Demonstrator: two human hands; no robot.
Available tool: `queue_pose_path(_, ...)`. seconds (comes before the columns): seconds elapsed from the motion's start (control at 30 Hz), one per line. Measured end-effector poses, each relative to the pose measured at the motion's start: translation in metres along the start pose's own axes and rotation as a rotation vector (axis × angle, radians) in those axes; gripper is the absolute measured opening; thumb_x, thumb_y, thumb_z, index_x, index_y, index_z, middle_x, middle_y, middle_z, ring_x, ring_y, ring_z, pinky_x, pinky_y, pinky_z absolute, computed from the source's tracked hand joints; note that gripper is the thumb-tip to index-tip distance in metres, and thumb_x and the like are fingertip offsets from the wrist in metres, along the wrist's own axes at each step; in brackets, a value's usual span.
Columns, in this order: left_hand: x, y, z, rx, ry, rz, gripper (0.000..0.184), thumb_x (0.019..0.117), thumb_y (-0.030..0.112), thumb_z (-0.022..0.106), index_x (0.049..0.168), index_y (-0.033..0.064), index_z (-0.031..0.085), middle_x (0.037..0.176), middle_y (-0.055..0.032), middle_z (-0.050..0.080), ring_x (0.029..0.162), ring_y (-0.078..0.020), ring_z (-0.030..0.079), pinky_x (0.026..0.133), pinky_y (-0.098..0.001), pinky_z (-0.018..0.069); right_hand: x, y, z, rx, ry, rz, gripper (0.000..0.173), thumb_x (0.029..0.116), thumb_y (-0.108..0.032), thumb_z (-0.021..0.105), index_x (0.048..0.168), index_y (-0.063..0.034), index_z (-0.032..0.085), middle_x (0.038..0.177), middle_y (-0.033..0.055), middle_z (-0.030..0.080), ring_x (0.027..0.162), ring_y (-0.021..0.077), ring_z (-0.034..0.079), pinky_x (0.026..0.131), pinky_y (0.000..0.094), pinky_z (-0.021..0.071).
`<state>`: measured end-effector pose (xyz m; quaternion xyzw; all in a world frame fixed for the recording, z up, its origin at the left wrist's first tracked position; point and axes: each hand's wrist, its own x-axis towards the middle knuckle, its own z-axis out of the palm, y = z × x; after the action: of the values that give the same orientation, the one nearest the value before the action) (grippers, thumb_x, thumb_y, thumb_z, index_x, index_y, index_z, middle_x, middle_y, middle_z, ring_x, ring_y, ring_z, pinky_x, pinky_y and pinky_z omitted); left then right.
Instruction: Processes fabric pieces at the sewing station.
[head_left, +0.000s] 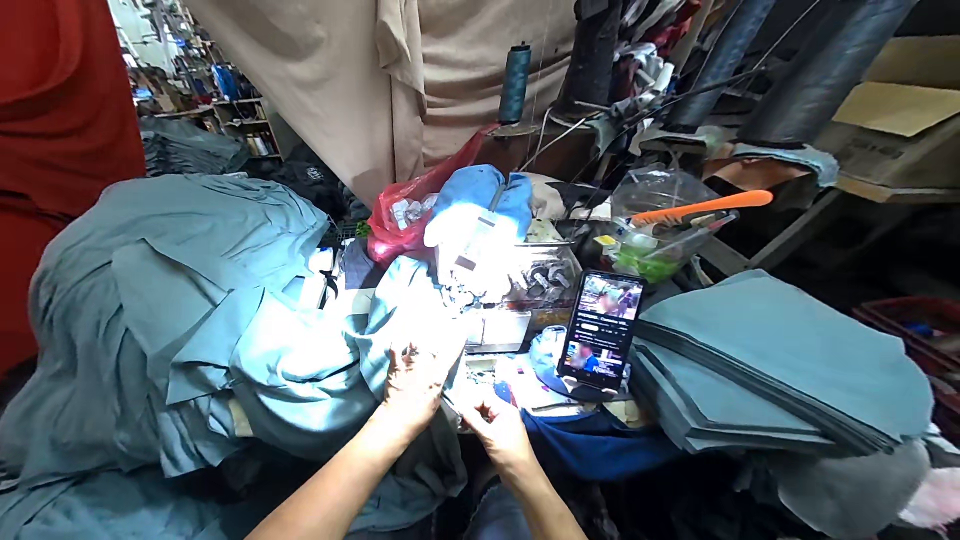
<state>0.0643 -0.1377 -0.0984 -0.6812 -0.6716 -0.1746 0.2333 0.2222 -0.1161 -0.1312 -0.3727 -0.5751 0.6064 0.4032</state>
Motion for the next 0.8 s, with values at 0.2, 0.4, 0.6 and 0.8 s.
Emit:
queue_pose_path(0.2,0.003,0.002,-0.003,0.008,0.026,0.0,0.067,0.0783,-0.001,0.071,0.138,0.0279,0.066,0.13,-0.0122,0.068,0.115,-0.0365,0.063,0.095,-0.0593,0.0425,-0.006,-0.004,-0.002,-0.015,0.021,-0.052,0.005,0.0884,-0.004,0.067,0.083,-0.0048,0.067,0.072,-0.0026,0.065,0.065,0.0041,0.064,0.064,0.0207,0.0561)
queue_pose_path(0.4,0.018,0.0,-0.007,0.0,-0.147,-0.024,0.069,0.0856,-0.002,0.067,0.146,0.0298,0.059,0.15,-0.0086,0.057,0.128,-0.0368,0.059,0.102,-0.0641,0.0393,0.013,-0.012,0.001,-0.038,0.073,-0.058,0.008,0.0908,-0.001,0.065,0.083,-0.0025,0.066,0.07,-0.0021,0.065,0.064,0.0035,0.063,0.065,0.0207,0.0548)
queue_pose_path(0.6,0.033,-0.01,-0.018,-0.085,-0.291,-0.016,0.064,0.0899,-0.002,0.064,0.148,0.0238,0.057,0.155,-0.0107,0.051,0.141,-0.0404,0.047,0.105,-0.0696,0.0383,0.045,-0.027,0.005,-0.063,0.104,-0.042,0.009,0.0941,-0.001,0.066,0.085,0.0004,0.067,0.07,0.0003,0.065,0.064,0.0058,0.063,0.065,0.0228,0.055)
queue_pose_path(0.8,0.026,-0.026,-0.007,-0.17,0.112,0.149,0.036,0.0875,-0.002,0.067,0.117,0.0161,0.077,0.124,-0.0062,0.073,0.114,-0.0324,0.068,0.091,-0.0609,0.0531,0.061,-0.03,0.006,-0.113,0.105,-0.073,0.013,0.0953,-0.007,0.066,0.083,-0.0026,0.068,0.069,-0.0014,0.065,0.063,0.0039,0.061,0.063,0.0212,0.0511)
